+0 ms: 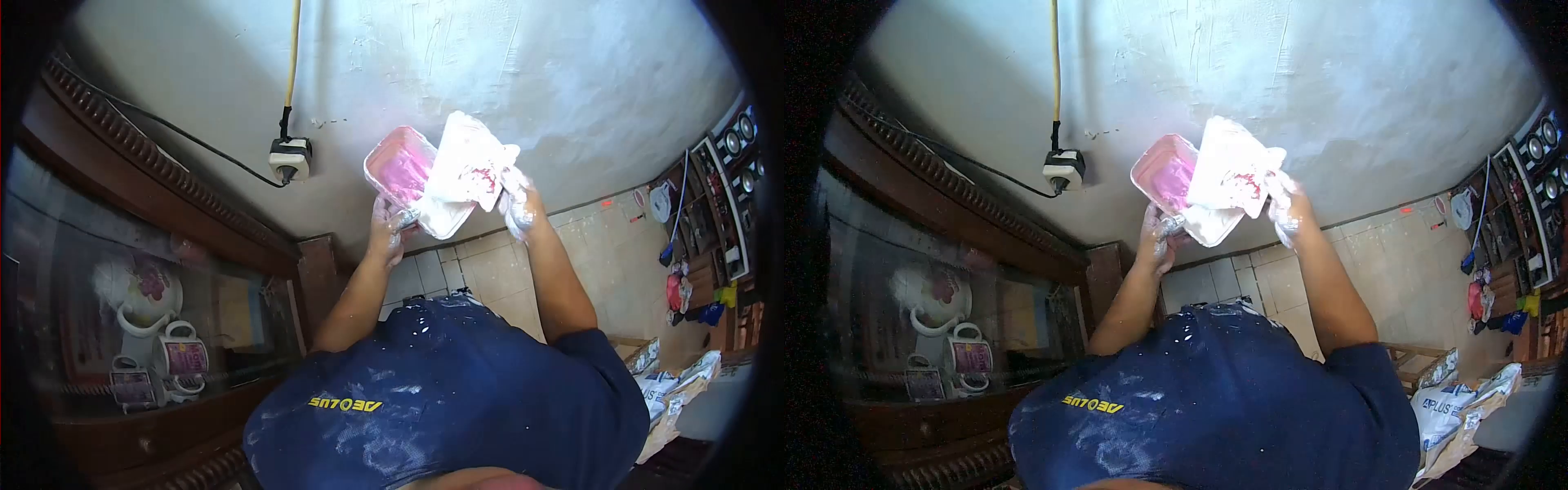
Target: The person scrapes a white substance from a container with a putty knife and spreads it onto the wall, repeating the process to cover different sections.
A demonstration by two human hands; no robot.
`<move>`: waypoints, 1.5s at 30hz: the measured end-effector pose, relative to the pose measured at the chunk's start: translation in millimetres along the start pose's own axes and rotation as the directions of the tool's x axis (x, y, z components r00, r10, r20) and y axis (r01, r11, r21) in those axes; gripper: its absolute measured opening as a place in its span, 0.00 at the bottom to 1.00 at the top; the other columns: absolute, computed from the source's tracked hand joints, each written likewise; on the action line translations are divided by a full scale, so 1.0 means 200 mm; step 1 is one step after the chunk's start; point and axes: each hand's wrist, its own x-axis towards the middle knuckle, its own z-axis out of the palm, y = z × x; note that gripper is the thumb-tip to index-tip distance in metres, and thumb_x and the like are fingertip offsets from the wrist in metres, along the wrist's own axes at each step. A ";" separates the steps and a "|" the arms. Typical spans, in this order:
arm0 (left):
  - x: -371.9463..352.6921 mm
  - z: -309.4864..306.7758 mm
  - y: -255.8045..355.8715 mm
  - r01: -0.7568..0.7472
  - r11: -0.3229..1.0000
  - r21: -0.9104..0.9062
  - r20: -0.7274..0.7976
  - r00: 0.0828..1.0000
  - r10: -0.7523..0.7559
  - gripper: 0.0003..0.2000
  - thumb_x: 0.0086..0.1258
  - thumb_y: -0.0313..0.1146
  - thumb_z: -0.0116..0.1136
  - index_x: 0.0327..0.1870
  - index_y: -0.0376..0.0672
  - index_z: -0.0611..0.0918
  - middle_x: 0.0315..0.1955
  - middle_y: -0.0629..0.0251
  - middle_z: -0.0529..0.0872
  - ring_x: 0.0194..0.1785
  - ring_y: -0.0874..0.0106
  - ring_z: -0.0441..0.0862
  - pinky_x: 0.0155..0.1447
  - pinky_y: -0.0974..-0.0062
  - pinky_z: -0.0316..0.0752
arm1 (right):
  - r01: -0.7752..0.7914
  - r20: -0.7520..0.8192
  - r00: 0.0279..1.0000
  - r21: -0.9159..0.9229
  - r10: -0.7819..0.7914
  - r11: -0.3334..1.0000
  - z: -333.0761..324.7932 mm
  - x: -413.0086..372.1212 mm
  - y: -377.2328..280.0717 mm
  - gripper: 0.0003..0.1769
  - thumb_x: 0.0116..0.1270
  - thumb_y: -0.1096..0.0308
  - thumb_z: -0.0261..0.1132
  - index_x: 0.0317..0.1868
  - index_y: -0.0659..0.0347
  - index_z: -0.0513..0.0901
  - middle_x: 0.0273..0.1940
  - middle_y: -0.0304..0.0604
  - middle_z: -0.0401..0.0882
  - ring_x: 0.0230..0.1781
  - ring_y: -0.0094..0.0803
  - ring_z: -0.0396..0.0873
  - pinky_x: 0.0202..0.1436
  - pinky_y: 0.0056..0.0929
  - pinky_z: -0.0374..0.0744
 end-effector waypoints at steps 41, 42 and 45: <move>-0.03 0.10 -0.07 0.133 0.988 0.081 -0.044 0.991 -0.130 0.24 0.62 0.33 0.56 0.59 0.45 0.64 0.49 0.59 0.79 0.42 0.67 0.84 0.40 0.65 0.83 | -0.016 -0.126 0.991 -0.484 -0.052 0.875 -0.24 -0.08 0.09 0.23 0.57 0.82 0.63 0.56 0.72 0.75 0.49 0.49 0.81 0.45 0.27 0.79 0.47 0.24 0.79; -0.02 0.10 -0.07 0.134 0.988 0.080 -0.046 0.990 -0.130 0.24 0.62 0.33 0.56 0.59 0.45 0.64 0.49 0.59 0.79 0.42 0.67 0.84 0.40 0.65 0.83 | -0.017 -0.125 0.991 -0.484 -0.050 0.875 -0.27 -0.09 0.11 0.23 0.57 0.82 0.63 0.56 0.72 0.75 0.49 0.49 0.81 0.45 0.27 0.79 0.47 0.24 0.79; 0.00 0.09 -0.10 0.123 0.990 0.064 -0.072 0.990 -0.119 0.22 0.64 0.35 0.55 0.58 0.44 0.65 0.46 0.58 0.80 0.39 0.66 0.84 0.39 0.65 0.83 | -0.069 -0.075 0.996 -0.429 0.040 0.901 -0.30 -0.13 0.12 0.20 0.57 0.84 0.61 0.53 0.71 0.78 0.43 0.46 0.83 0.39 0.24 0.81 0.41 0.23 0.80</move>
